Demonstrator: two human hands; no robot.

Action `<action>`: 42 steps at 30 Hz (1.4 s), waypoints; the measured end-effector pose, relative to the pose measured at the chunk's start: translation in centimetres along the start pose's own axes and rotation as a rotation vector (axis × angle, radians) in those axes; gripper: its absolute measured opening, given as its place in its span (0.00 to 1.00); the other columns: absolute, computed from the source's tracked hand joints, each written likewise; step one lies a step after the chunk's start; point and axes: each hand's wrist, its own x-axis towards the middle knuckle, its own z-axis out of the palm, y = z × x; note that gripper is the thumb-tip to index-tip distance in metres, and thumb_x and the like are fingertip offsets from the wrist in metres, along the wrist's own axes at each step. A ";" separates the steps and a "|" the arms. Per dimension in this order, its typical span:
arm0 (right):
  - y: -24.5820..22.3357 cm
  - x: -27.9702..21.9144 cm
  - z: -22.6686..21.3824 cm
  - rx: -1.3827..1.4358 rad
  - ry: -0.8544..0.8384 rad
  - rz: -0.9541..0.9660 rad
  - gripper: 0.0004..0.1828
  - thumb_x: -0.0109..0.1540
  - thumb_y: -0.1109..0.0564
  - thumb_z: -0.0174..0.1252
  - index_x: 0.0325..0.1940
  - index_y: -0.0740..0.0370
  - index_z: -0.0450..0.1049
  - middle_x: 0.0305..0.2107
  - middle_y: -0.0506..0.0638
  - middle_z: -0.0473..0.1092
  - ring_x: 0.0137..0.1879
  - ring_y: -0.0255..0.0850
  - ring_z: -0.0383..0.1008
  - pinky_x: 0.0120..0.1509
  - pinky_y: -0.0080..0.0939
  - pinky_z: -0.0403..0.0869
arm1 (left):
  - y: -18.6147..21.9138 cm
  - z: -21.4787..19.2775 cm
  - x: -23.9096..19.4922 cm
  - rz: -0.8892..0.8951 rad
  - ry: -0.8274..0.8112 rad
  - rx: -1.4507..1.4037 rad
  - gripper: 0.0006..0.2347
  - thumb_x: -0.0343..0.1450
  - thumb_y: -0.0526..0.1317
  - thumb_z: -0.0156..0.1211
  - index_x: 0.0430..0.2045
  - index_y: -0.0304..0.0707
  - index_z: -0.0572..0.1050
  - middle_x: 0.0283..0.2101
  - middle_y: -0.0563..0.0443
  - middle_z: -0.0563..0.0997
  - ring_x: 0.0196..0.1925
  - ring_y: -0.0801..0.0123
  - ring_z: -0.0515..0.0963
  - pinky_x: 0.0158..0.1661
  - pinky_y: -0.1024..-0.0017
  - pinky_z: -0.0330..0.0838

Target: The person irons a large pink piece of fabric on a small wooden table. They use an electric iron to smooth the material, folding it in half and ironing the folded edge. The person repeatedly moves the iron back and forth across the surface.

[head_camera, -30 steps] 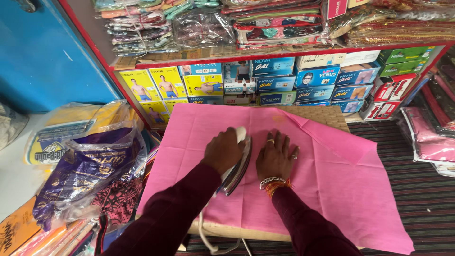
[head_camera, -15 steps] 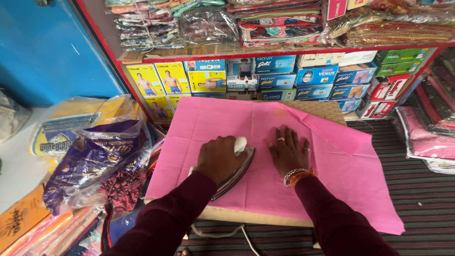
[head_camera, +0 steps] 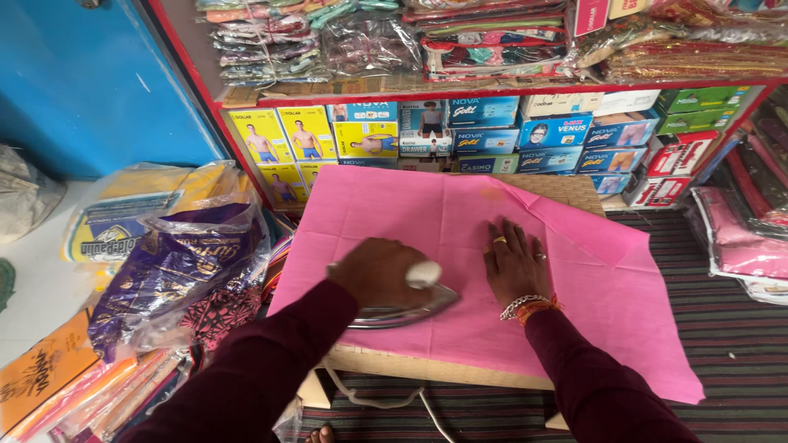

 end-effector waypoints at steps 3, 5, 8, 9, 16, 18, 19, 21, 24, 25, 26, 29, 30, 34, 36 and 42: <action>-0.2 -0.1 0.0 0.004 0.019 0.002 0.29 0.69 0.44 0.41 0.73 0.53 0.62 0.74 0.54 0.53 0.79 0.50 0.50 0.79 0.63 0.48 | 0.8 1.1 1.1 0.064 -0.102 0.101 0.17 0.62 0.58 0.66 0.33 0.49 0.84 0.32 0.45 0.85 0.36 0.51 0.84 0.43 0.54 0.74; -0.2 -0.1 -0.2 -0.001 0.013 -0.003 0.29 0.68 0.44 0.41 0.72 0.53 0.62 0.74 0.54 0.53 0.79 0.49 0.50 0.79 0.63 0.48 | 0.6 1.4 1.4 0.036 -0.166 0.106 0.18 0.62 0.59 0.65 0.34 0.49 0.83 0.32 0.46 0.85 0.36 0.53 0.84 0.43 0.56 0.75; -0.4 -0.3 -0.5 0.014 0.037 -0.012 0.30 0.68 0.44 0.41 0.73 0.53 0.62 0.73 0.54 0.54 0.78 0.50 0.51 0.78 0.63 0.48 | -0.3 1.4 0.6 -0.044 -0.137 0.163 0.18 0.61 0.59 0.67 0.33 0.50 0.82 0.31 0.47 0.85 0.35 0.53 0.84 0.41 0.53 0.72; -0.5 -0.4 -0.5 0.016 0.036 -0.009 0.29 0.69 0.44 0.40 0.73 0.54 0.62 0.73 0.54 0.54 0.78 0.50 0.51 0.79 0.62 0.48 | -0.6 1.5 0.1 -0.077 -0.109 0.189 0.18 0.60 0.60 0.67 0.32 0.50 0.82 0.30 0.47 0.85 0.34 0.53 0.83 0.40 0.51 0.71; -1.2 -0.4 -1.5 -0.015 -0.020 0.016 0.33 0.68 0.39 0.41 0.74 0.55 0.59 0.73 0.57 0.52 0.79 0.52 0.49 0.78 0.63 0.47 | 1.1 4.2 -0.6 -0.124 0.183 0.103 0.18 0.57 0.56 0.70 0.30 0.45 0.82 0.30 0.46 0.84 0.32 0.53 0.83 0.37 0.53 0.74; -1.3 -0.3 -1.7 -0.025 -0.033 0.012 0.35 0.67 0.36 0.41 0.75 0.55 0.58 0.73 0.58 0.51 0.79 0.53 0.48 0.78 0.63 0.47 | 1.9 4.9 -0.4 0.052 0.302 0.045 0.18 0.54 0.54 0.71 0.30 0.45 0.83 0.31 0.46 0.85 0.33 0.51 0.83 0.37 0.53 0.73; -1.4 -0.3 -1.8 -0.023 -0.027 0.005 0.36 0.67 0.35 0.41 0.75 0.56 0.58 0.74 0.57 0.51 0.79 0.53 0.48 0.78 0.63 0.47 | 2.0 5.0 -0.5 0.059 0.214 0.051 0.18 0.56 0.55 0.71 0.30 0.46 0.83 0.31 0.46 0.85 0.34 0.52 0.83 0.38 0.53 0.73; -1.5 -0.4 -1.9 -0.035 -0.023 0.000 0.37 0.67 0.34 0.41 0.75 0.56 0.58 0.74 0.57 0.52 0.79 0.53 0.48 0.78 0.62 0.47 | 1.7 4.5 -0.8 0.074 0.042 0.064 0.16 0.58 0.55 0.70 0.29 0.47 0.83 0.32 0.47 0.85 0.35 0.53 0.84 0.39 0.54 0.74; -1.6 -0.1 -2.2 -0.062 -0.023 -0.002 0.38 0.67 0.33 0.40 0.75 0.57 0.57 0.74 0.57 0.52 0.79 0.53 0.49 0.79 0.62 0.48 | 0.4 3.1 -2.2 0.135 0.128 0.033 0.16 0.57 0.56 0.70 0.29 0.49 0.84 0.33 0.49 0.86 0.35 0.54 0.85 0.40 0.56 0.75; -1.6 -0.3 -2.2 -0.063 -0.019 -0.010 0.38 0.67 0.33 0.39 0.75 0.57 0.57 0.74 0.57 0.52 0.79 0.53 0.49 0.78 0.62 0.47 | -0.1 2.6 -2.8 0.092 0.099 0.052 0.16 0.57 0.56 0.70 0.29 0.49 0.84 0.32 0.50 0.86 0.34 0.55 0.85 0.40 0.56 0.75; -1.6 -0.4 -2.2 -0.063 -0.016 -0.018 0.38 0.68 0.33 0.39 0.75 0.57 0.57 0.74 0.57 0.52 0.79 0.53 0.49 0.78 0.62 0.47 | -0.8 1.8 -3.3 0.049 0.071 0.070 0.16 0.57 0.56 0.70 0.28 0.49 0.84 0.32 0.50 0.86 0.34 0.55 0.85 0.40 0.57 0.75; -2.0 -0.3 -2.5 -0.052 -0.016 0.002 0.39 0.67 0.31 0.38 0.76 0.56 0.57 0.73 0.57 0.52 0.78 0.53 0.48 0.78 0.62 0.47 | -1.3 1.4 -3.7 0.012 0.108 0.123 0.17 0.56 0.56 0.71 0.28 0.47 0.84 0.32 0.49 0.86 0.33 0.54 0.84 0.38 0.56 0.75; -2.1 -0.4 -2.6 -0.050 -0.021 0.004 0.40 0.67 0.31 0.39 0.76 0.56 0.57 0.73 0.57 0.52 0.79 0.53 0.48 0.79 0.62 0.47 | -1.2 1.5 -3.6 0.016 0.139 0.141 0.17 0.55 0.56 0.71 0.28 0.46 0.84 0.32 0.48 0.86 0.33 0.53 0.84 0.37 0.56 0.75; -2.5 -0.5 -2.9 -0.036 -0.018 0.003 0.41 0.66 0.30 0.40 0.75 0.57 0.57 0.73 0.57 0.52 0.79 0.53 0.48 0.78 0.62 0.47 | 1.0 3.3 -2.4 -0.020 0.102 0.059 0.17 0.56 0.57 0.70 0.26 0.47 0.84 0.31 0.48 0.85 0.33 0.53 0.84 0.37 0.54 0.74; -2.3 -0.6 -3.0 -0.037 -0.009 0.004 0.41 0.66 0.30 0.40 0.75 0.57 0.57 0.73 0.57 0.52 0.79 0.53 0.48 0.78 0.62 0.47 | 1.9 4.0 -1.9 -0.037 0.072 0.057 0.15 0.56 0.55 0.69 0.26 0.48 0.83 0.31 0.50 0.85 0.33 0.54 0.84 0.38 0.55 0.74; -2.6 -0.6 -3.3 -0.052 0.004 -0.006 0.41 0.65 0.28 0.41 0.75 0.55 0.58 0.73 0.56 0.54 0.79 0.52 0.49 0.78 0.61 0.49 | 0.4 2.5 -3.8 -0.155 0.101 0.089 0.18 0.56 0.58 0.71 0.27 0.48 0.84 0.27 0.46 0.84 0.30 0.53 0.84 0.34 0.54 0.74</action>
